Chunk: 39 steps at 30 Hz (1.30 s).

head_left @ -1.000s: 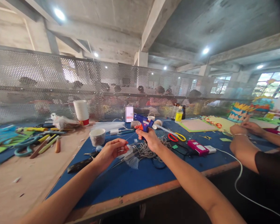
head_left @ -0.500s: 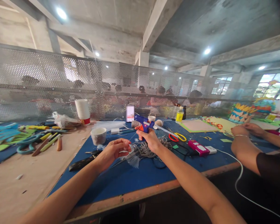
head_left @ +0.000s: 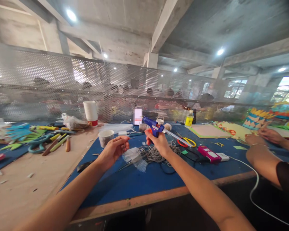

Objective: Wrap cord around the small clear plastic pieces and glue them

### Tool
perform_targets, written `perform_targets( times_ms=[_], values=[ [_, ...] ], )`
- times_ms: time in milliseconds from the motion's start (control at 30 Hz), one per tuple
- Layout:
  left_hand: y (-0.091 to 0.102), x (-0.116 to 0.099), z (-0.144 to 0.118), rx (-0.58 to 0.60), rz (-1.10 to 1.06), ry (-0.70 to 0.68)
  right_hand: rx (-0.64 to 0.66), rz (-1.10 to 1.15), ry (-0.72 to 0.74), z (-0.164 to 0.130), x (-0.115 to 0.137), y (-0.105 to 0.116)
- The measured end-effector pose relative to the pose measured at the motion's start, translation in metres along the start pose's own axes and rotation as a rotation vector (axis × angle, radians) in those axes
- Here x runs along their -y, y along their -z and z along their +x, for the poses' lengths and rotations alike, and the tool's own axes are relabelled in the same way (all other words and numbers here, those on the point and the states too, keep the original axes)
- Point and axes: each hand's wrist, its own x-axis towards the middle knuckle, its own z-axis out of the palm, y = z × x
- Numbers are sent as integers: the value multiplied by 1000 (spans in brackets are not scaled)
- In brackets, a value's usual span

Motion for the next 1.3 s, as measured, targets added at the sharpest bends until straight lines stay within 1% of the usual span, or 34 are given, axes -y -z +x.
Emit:
perform_targets(
  times_ms=[133, 233, 433, 633, 833, 1067, 1300],
  values=[
    [4, -3, 3, -13, -72, -14, 99, -94, -1, -6, 4, -1],
    [6, -3, 5, -19, -117, -17, 133, -155, -17, -9, 4, -3],
    [8, -6, 5, -7, -185, -10, 143, -267, -59, -12, 4, -3],
    [6, -7, 4, 23, -213, -1, 124, -297, -87, -13, 3, -4],
    [5, -7, 3, 20, -229, 8, 112, -315, -99, -14, 1, -3],
    [4, -8, 2, 32, -215, 9, 91, -338, -102, -14, 2, -2],
    [5, -6, 4, 6, -171, -24, 82, -380, -112, -15, 0, -1]
  ],
)
